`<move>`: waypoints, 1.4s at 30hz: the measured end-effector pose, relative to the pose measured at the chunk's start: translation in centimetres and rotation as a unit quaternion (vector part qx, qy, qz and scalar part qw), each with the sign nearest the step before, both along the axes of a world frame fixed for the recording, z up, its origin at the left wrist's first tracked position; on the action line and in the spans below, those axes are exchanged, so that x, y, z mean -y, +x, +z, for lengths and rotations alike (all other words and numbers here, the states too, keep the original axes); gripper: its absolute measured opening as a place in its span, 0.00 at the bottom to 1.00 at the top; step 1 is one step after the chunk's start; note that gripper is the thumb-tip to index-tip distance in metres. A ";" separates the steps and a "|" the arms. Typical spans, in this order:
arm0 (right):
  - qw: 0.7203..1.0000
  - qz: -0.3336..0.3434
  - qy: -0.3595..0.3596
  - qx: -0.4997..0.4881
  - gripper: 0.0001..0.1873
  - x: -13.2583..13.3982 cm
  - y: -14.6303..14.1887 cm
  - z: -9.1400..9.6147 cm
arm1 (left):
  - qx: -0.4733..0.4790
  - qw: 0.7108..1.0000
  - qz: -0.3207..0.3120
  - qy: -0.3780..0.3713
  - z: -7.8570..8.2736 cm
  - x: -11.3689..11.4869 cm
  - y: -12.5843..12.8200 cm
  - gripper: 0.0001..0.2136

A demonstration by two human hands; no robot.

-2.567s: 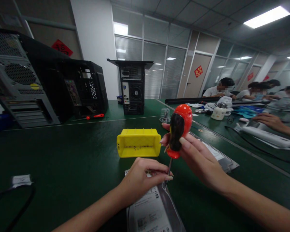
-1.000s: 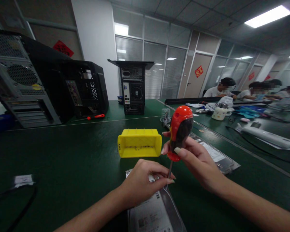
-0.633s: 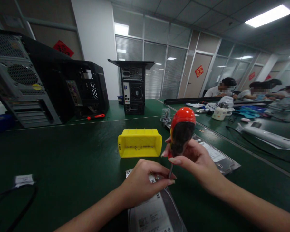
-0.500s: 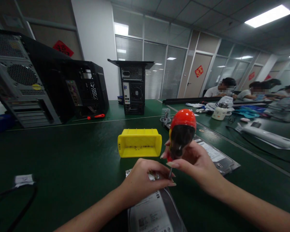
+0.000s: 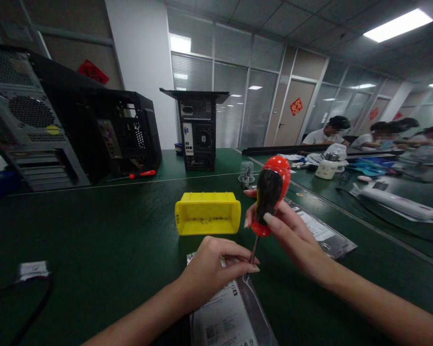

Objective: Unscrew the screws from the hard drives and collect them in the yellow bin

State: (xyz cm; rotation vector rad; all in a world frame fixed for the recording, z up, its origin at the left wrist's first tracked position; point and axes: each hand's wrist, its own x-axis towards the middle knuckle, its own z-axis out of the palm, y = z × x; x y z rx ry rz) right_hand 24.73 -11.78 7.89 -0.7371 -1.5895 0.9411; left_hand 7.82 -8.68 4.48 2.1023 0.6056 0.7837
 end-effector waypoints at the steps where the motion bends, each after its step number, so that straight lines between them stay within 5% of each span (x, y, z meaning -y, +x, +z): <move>1: 1.000 0.016 -0.003 0.003 0.16 0.0 0.1 0.0 | -0.001 1.000 0.005 -0.004 0.0 0.0 0.0 0.05; 10: 0.999 0.041 -0.001 0.000 0.12 0.3 -0.6 0.7 | -0.004 1.000 0.014 -0.027 -0.2 -0.1 0.1 0.06; 20: 1.000 -0.004 0.000 -0.029 0.13 0.2 -0.6 0.6 | -0.003 1.000 0.000 0.006 -0.5 0.1 0.1 0.05; 31: 0.993 -0.096 0.054 0.047 0.12 0.7 -0.6 -0.2 | -0.003 1.000 -0.010 -0.001 -0.6 -0.2 0.1 0.05; 42: 0.997 0.076 -0.008 0.015 0.19 0.8 0.7 0.1 | -0.022 1.000 -0.011 -0.017 -0.1 -0.1 0.0 0.06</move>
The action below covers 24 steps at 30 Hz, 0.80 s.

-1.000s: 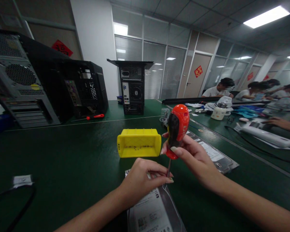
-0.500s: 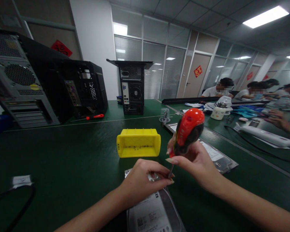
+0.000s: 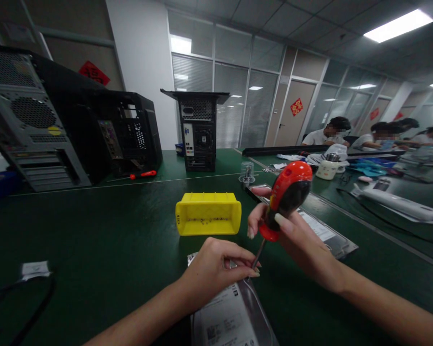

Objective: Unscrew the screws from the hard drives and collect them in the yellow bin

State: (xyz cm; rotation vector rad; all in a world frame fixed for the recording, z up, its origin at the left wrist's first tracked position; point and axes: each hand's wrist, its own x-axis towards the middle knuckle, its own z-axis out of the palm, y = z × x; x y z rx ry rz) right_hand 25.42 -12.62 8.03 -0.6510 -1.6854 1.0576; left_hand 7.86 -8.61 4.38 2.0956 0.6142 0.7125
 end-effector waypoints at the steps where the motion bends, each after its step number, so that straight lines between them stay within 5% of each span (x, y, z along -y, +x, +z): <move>1: 1.000 0.000 -0.003 -0.002 0.20 0.0 0.1 0.1 | -0.001 1.000 -0.001 -0.001 0.0 0.0 0.0 0.05; 14: 0.995 0.009 -0.076 -0.063 0.10 -0.4 -1.1 -0.5 | 0.006 1.000 0.015 -0.017 -0.2 0.0 0.0 0.07; 24: 0.996 0.025 -0.081 -0.008 0.18 0.3 -1.2 0.1 | -0.012 1.000 0.008 0.019 0.0 0.0 -0.1 0.04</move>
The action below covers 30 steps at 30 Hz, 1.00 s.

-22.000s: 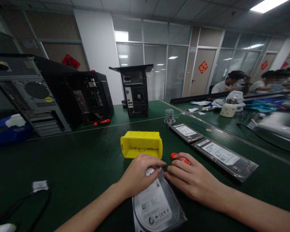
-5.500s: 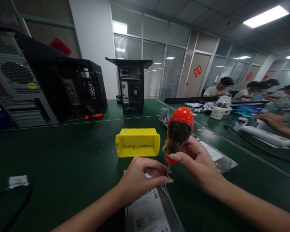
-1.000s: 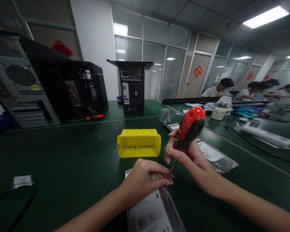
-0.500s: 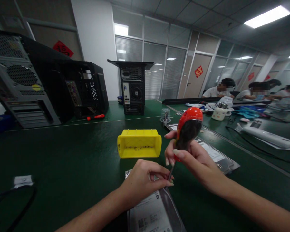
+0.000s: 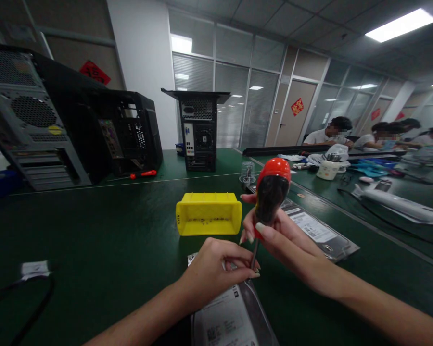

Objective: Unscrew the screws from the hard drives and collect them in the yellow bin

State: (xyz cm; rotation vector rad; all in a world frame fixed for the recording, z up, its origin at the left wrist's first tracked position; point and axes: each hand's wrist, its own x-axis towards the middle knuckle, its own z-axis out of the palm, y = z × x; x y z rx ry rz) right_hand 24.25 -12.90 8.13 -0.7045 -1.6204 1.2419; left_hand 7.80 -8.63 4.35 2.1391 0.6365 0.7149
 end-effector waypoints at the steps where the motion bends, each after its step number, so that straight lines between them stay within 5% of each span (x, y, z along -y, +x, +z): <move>1: 1.000 -0.005 0.008 0.007 0.17 -0.1 -0.1 0.1 | 0.000 1.000 0.000 0.001 0.0 0.0 0.0 0.05; 18: 0.999 -0.034 0.031 -0.023 0.14 -0.4 0.2 0.3 | 0.029 0.999 0.007 -0.029 -0.3 0.1 0.0 0.05; 30: 0.998 -0.026 0.056 0.003 0.16 -0.3 0.9 -0.2 | -0.019 0.999 -0.007 0.030 0.1 0.2 -0.1 0.06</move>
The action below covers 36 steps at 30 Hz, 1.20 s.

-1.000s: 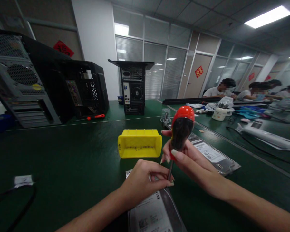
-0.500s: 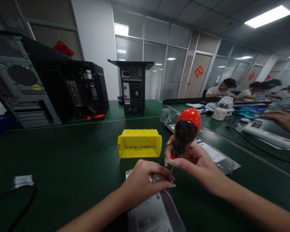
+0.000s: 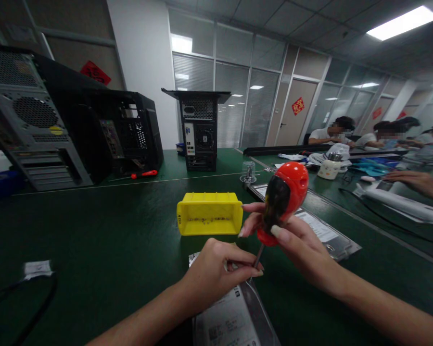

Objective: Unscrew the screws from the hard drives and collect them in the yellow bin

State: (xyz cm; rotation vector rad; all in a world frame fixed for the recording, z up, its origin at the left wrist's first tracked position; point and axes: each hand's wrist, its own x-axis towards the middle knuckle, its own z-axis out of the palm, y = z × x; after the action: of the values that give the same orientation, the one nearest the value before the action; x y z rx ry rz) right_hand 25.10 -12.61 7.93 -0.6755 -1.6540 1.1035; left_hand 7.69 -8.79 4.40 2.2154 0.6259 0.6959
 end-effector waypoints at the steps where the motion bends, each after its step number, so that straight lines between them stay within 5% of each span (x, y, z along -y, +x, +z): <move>1: 1.000 0.002 0.003 -0.008 0.15 0.0 0.1 0.0 | 0.000 1.000 0.001 0.000 0.0 0.0 0.0 0.06; 14: 0.998 -0.056 0.011 -0.036 0.10 -0.1 -0.3 0.8 | 0.003 1.000 -0.018 0.024 -0.1 0.3 -0.1 0.07; 27: 0.987 -0.160 0.029 -0.014 0.17 0.2 -1.0 0.7 | 0.027 0.999 0.025 0.002 -0.5 0.2 0.2 0.04; 36: 0.988 -0.149 0.039 -0.018 0.15 0.4 -0.7 0.1 | 0.023 0.999 0.005 0.031 -0.5 0.2 0.1 0.04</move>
State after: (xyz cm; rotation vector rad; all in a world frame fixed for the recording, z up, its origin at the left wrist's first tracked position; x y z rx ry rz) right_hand 24.44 -13.05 8.05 -0.8179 -1.4993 0.8283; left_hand 7.79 -9.02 3.85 2.2475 0.6004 0.7799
